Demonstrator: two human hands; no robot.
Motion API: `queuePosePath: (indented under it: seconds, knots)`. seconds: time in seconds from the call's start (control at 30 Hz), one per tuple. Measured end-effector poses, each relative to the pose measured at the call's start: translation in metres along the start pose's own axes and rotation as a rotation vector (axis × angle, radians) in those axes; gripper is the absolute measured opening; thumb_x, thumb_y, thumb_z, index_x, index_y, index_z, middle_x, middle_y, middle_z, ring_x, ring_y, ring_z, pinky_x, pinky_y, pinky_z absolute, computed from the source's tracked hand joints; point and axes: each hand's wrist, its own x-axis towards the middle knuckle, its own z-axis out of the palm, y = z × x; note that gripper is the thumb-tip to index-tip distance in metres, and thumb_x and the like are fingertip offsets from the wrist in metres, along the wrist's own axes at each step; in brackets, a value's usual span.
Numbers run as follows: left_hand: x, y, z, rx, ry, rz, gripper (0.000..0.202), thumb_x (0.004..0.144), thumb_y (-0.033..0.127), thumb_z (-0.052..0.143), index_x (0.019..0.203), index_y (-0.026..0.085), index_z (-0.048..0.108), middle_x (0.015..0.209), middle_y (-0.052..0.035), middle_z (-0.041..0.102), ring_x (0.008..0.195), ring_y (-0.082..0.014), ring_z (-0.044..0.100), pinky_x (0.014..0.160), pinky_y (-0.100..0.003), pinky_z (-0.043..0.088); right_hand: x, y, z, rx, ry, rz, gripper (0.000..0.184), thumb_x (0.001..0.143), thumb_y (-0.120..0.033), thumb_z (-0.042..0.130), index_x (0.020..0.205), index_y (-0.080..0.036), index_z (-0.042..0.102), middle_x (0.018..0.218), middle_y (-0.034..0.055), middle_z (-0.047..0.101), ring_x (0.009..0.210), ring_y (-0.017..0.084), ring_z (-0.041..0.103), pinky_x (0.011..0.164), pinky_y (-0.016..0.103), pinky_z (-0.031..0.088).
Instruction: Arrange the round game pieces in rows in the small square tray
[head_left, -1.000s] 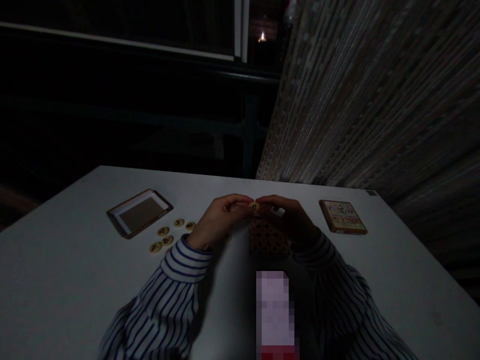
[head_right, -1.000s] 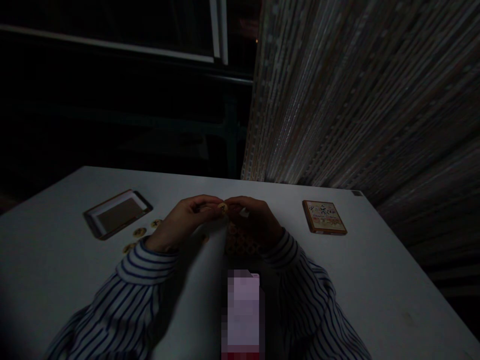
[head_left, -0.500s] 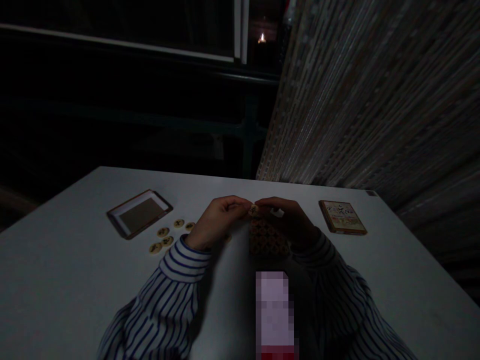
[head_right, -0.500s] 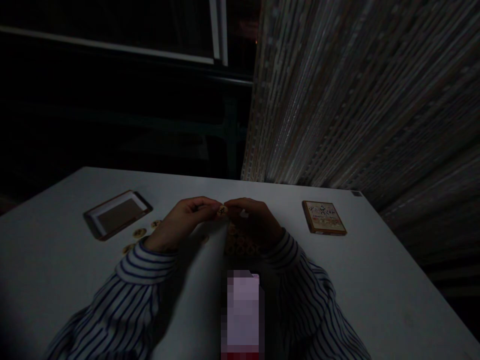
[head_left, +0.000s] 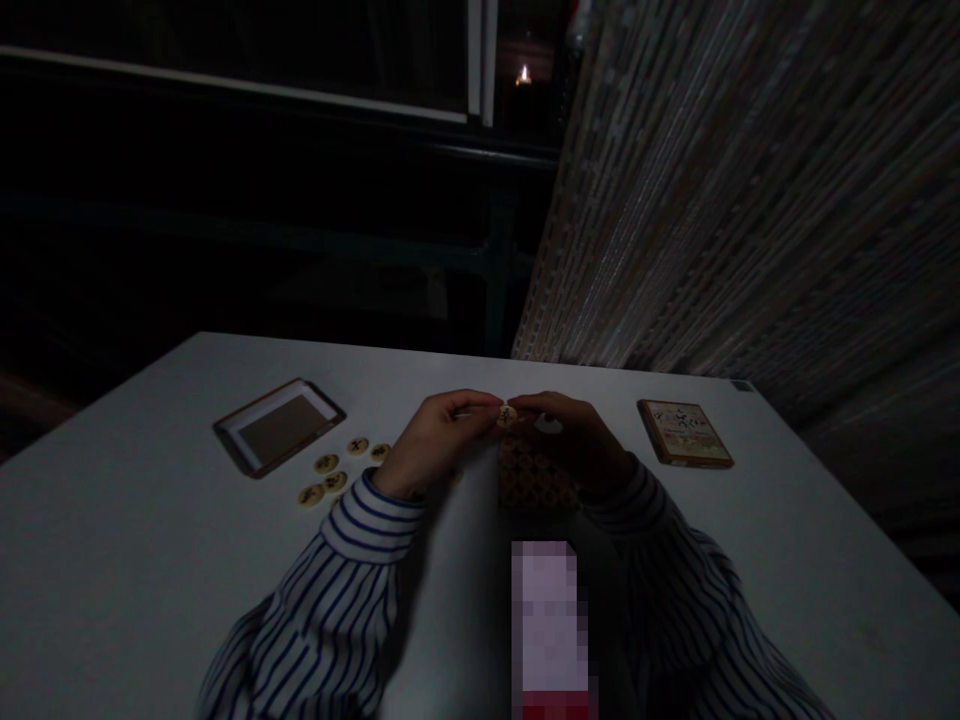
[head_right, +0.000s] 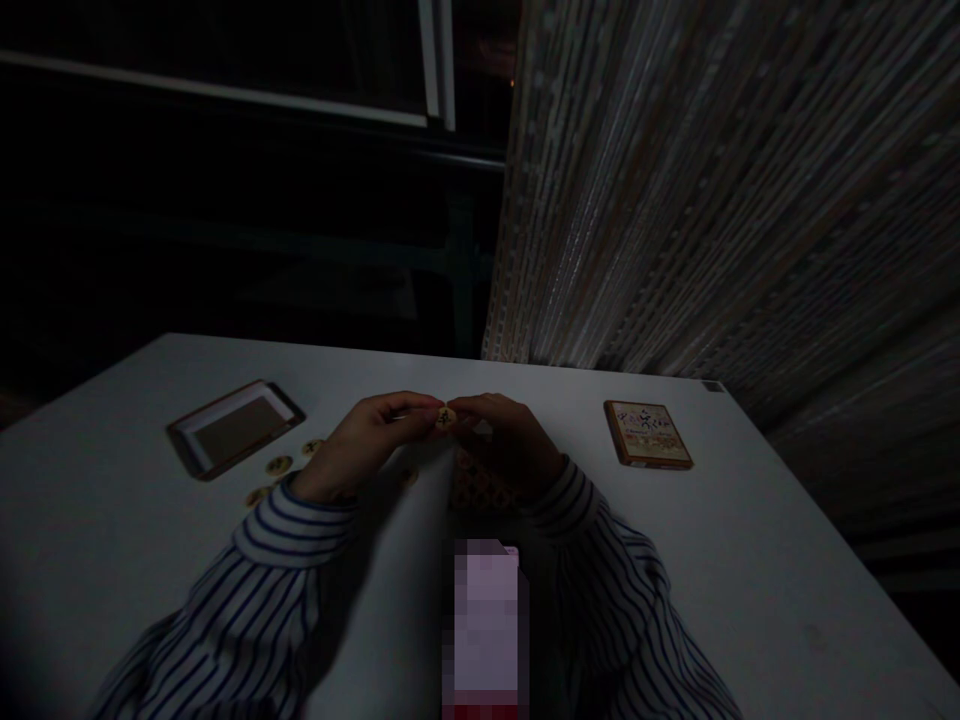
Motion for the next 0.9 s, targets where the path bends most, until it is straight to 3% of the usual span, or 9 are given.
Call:
queuePosePath:
  seconds: [0.57,0.9]
  knots:
    - [0.002,-0.004,-0.001,0.02,0.004,0.017,0.026,0.068,0.032,0.059,0.087,0.015,0.059,0.082,-0.0036,0.066,0.077,-0.014,0.06,0.074,-0.028,0.045,0.004,-0.002,0.001,-0.15,-0.051,-0.072,0.024,0.075,-0.026,0.055,0.098,-0.019,0.057,0.09,0.0059,0.063,0.083,0.017,0.056,0.073,0.031,0.042]
    - [0.004,-0.009,-0.002,0.077,-0.008,0.014,0.031,0.069,0.033,0.057,0.092,0.013,0.057,0.08,-0.0048,0.064,0.075,-0.0149,0.059,0.072,-0.029,0.045,0.0,0.007,0.002,-0.238,-0.089,-0.042,0.027,0.074,-0.03,0.057,0.098,-0.019,0.056,0.093,0.0064,0.062,0.086,0.019,0.053,0.075,0.033,0.039]
